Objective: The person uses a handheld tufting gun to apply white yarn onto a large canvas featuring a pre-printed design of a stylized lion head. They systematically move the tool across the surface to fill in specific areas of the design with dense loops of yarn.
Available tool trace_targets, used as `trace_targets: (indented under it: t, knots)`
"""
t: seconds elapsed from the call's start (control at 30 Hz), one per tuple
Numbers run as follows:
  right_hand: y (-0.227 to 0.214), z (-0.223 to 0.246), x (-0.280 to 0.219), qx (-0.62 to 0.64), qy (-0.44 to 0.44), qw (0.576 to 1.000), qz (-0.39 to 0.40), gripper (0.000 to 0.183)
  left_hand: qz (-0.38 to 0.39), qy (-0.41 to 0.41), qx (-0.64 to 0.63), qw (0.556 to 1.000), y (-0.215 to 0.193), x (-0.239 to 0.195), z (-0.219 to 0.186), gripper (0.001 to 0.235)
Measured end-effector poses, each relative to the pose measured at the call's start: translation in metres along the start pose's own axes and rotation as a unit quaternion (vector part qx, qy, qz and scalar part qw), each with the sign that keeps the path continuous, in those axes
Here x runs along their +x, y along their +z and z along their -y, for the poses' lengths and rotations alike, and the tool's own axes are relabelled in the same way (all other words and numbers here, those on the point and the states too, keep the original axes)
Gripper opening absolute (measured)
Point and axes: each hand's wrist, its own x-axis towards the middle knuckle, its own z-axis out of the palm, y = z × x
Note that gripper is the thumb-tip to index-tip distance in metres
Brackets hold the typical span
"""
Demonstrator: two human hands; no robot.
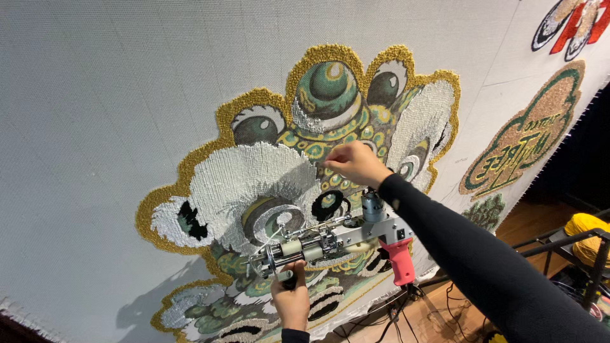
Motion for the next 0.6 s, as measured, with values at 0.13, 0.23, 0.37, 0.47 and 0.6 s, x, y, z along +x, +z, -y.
trace_targets:
  t: [0.13,0.23,0.37,0.47,0.6]
  knots:
    - [0.018,0.025,0.013,-0.108,0.012,0.992,-0.068,0.034,-0.001,-0.005,-0.001,1.000,-0.004,-0.001,0.019,0.019]
    - [0.024,0.024,0.023,-0.159,0.014,0.985,-0.069,0.029,0.002,0.007,-0.053,0.999,-0.009,-0.002,0.025,0.020]
    - [0.003,-0.007,0.025,-0.153,-0.007,0.985,0.073,0.024,0.016,-0.050,0.061,0.997,-0.022,-0.007,0.005,0.024]
    - [-0.022,-0.033,0.005,-0.107,0.019,0.987,0.115,0.028,0.028,-0.014,0.104,0.994,-0.024,-0.008,-0.013,0.027]
    - [-0.046,-0.055,-0.042,-0.060,0.128,0.987,0.072,0.046,0.030,0.009,0.002,0.999,-0.010,-0.006,-0.021,0.023]
